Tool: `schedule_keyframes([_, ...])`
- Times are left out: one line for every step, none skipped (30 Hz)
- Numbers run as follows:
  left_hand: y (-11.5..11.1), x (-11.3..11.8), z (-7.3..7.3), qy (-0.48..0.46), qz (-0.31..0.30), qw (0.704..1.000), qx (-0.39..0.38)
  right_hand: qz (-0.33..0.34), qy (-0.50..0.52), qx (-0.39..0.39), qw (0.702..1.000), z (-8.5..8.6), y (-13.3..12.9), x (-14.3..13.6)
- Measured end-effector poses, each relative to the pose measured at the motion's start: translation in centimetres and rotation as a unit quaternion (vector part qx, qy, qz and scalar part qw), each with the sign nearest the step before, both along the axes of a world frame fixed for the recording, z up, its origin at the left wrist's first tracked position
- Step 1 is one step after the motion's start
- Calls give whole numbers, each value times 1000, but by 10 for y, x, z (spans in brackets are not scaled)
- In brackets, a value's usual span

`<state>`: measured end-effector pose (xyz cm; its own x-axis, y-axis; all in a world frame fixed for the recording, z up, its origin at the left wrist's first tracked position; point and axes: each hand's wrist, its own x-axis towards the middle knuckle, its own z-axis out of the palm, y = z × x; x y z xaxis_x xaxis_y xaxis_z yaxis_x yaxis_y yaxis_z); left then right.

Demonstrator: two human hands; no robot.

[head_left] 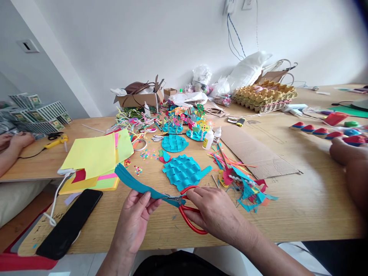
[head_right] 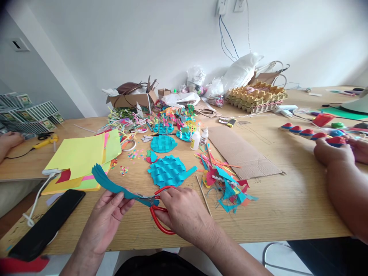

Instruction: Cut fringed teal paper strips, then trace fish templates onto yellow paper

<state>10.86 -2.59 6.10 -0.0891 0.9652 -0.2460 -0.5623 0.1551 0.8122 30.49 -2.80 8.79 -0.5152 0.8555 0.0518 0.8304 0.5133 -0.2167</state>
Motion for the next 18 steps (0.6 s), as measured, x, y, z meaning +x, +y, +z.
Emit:
schedule_keyframes([0, 0, 0, -1, 0, 1000, -1, 3, 3, 1, 1000, -1, 0, 0])
schedule_keyframes([0, 0, 0, -2, 0, 1000, -2, 5, 6, 3, 1000, -1, 0, 1])
schedule_keyframes([0, 0, -1, -3, 1, 1000, -2, 8, 9, 5, 1000, -1, 0, 1])
schedule_keyframes([0, 0, -1, -3, 1, 1000, -2, 11, 11, 7, 1000, -2, 0, 1])
schedule_keyframes([-1, 0, -1, -3, 1, 1000, -2, 15, 11, 9, 1000, -2, 1, 2])
schedule_keyframes([-1, 0, -1, -4, 2, 1000, -1, 18, 11, 10, 1000, -2, 1, 2])
schedule_keyframes([0, 0, -2, -5, 2, 1000, 0, 20, 10, 12, 1000, -3, 1, 2])
schedule_keyframes([0, 0, -2, -6, 2, 1000, 1, 21, 8, 13, 1000, -3, 1, 2])
schedule_keyframes([0, 0, -2, -6, 1, 1000, 1, 22, 7, 14, 1000, -4, 1, 1])
schedule_keyframes([0, 0, -2, -6, 1, 1000, 2, 22, 7, 15, 1000, -4, 1, 1])
schedule_keyframes([0, 0, -2, -5, 1, 1000, 2, 23, 6, 17, 1000, -4, 1, 1])
schedule_keyframes([0, 0, -3, -4, 2, 1000, 2, 24, 6, 20, 999, -5, 1, 1])
schedule_keyframes([0, 0, -3, -3, 4, 1000, 2, 26, 5, 22, 999, -5, 1, 1])
schedule_keyframes([0, -1, -3, -2, 6, 1000, 2, 27, 5, 25, 999, -6, 1, 0])
schedule_keyframes([0, -1, -3, 0, 9, 1000, 2, 27, 5, 27, 999, -6, 1, 0])
schedule_keyframes([0, -1, -3, 1, 10, 1000, 2, 28, 4, 28, 999, -6, 1, 0])
schedule_keyframes([0, -1, -2, 2, 11, 1000, 2, 30, 4, 30, 999, -7, 1, 0])
schedule_keyframes([-1, -1, -2, 2, 10, 1000, 1, 32, 4, 31, 999, -7, 1, 0])
